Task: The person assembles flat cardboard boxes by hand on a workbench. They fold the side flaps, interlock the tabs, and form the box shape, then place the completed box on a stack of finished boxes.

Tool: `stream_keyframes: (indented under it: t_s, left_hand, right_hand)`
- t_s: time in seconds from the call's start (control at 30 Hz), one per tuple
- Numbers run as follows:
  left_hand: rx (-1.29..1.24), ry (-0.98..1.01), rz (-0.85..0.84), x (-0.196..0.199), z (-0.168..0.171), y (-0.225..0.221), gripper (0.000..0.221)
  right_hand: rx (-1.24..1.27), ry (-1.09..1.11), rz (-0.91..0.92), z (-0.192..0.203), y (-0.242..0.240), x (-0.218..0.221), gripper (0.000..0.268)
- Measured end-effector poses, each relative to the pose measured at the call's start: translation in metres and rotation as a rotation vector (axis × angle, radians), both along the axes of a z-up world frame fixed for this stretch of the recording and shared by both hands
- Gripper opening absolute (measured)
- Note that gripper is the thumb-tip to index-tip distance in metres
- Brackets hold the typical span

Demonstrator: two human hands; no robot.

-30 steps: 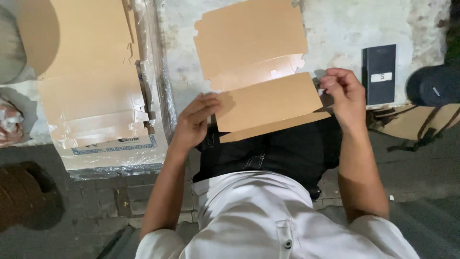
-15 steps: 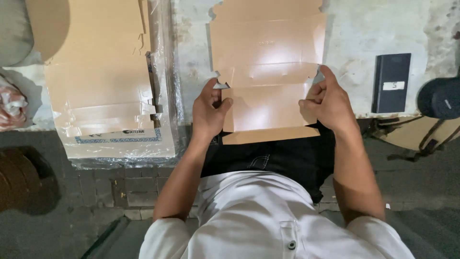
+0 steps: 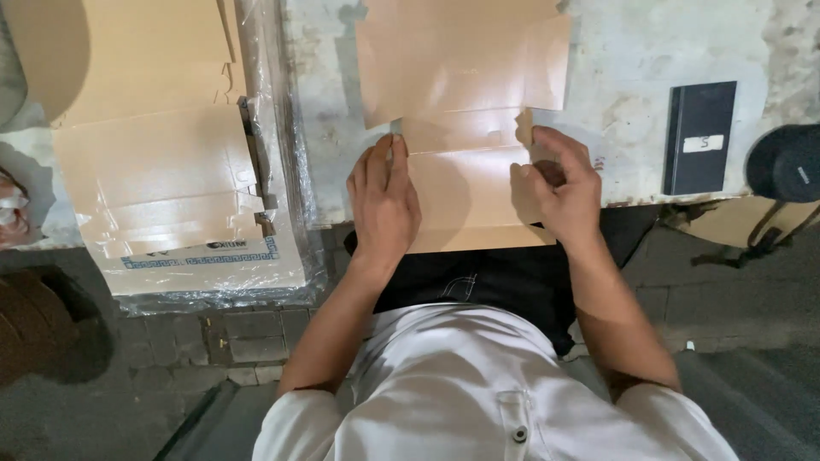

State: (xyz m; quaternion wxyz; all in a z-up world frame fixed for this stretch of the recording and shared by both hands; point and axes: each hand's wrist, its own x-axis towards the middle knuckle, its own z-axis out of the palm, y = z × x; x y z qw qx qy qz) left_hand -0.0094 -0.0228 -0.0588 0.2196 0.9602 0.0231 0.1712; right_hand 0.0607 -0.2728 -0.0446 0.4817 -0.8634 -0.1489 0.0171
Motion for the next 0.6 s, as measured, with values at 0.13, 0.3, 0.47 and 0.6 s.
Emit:
stream_keyframes:
  t_s: [0.13, 0.3, 0.47, 0.6]
  left_hand:
    - [0.293, -0.060, -0.036, 0.012, 0.009, -0.003, 0.036]
    - [0.359, -0.064, -0.164, 0.018, -0.004, 0.004, 0.031]
    - [0.272, -0.061, -0.221, 0.026, -0.001, 0.013, 0.031]
    - [0.310, -0.061, -0.212, 0.025, -0.007, 0.008, 0.030]
  right_hand:
    - [-0.223, -0.295, 0.120, 0.012, 0.022, 0.004, 0.034]
    - [-0.352, -0.346, 0.185, 0.012, 0.021, 0.015, 0.036]
    - [-0.628, -0.347, 0.213, 0.009, 0.024, 0.022, 0.050]
    - [-0.749, 0.086, 0.270, 0.035, 0.042, 0.038, 0.067]
